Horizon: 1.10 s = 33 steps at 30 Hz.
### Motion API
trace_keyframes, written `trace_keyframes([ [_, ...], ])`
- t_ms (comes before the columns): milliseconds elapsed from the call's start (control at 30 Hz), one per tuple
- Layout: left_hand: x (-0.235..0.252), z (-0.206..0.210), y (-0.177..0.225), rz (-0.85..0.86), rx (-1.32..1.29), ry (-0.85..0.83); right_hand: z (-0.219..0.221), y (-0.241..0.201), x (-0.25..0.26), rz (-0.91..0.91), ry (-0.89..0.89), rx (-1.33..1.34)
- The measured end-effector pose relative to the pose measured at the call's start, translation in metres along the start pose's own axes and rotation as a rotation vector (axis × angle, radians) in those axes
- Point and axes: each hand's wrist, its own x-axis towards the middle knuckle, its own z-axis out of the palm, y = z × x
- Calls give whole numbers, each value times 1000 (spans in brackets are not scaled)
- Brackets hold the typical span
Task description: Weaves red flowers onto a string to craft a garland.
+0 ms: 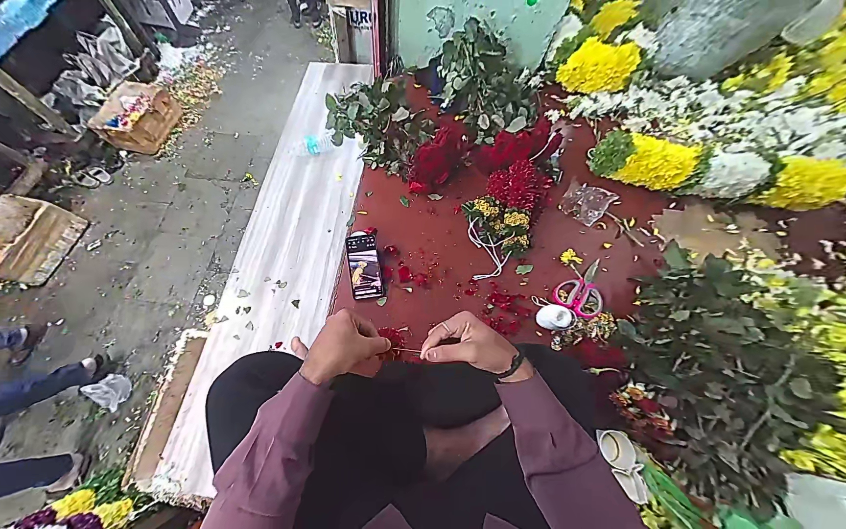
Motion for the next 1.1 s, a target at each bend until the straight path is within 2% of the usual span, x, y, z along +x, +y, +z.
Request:
trace_keyframes([
  [100, -1, -3, -2, -41, 45, -14, -3, 0, 14, 78, 1, -27],
  [167, -2, -5, -2, -74, 67, -33, -18, 10, 37, 262, 140, -150],
  [267, 1, -3, 0, -104, 94, -25, -50, 59, 89, 579, 425, -630],
  [333, 4, -2, -4, -114, 109, -4, -61, 101, 120, 656, 571, -815],
  [400, 6, -1, -8, -136, 118, 10, -64, 130, 137, 653, 623, -835],
  [467, 5, 0, -10, -158, 112, 30, -63, 139, 143, 612, 661, -817],
  [633, 4, 1, -6, -127, 123, 33, -68, 106, 115, 467, 722, -415],
  [733, 3, 3, -4, -91, 133, 30, -56, 77, 89, 434, 712, -105],
  [800, 1, 3, -4, -85, 127, 19, -42, 67, 73, 418, 712, -22],
  [867, 1, 3, -5, -81, 129, 15, -35, 67, 64, 415, 736, -61],
  [1000, 4, 4, -4, -95, 148, 7, -53, 92, 68, 588, 749, -444],
  [1100, 6, 5, -5, -111, 159, 5, -64, 108, 80, 615, 756, -445],
])
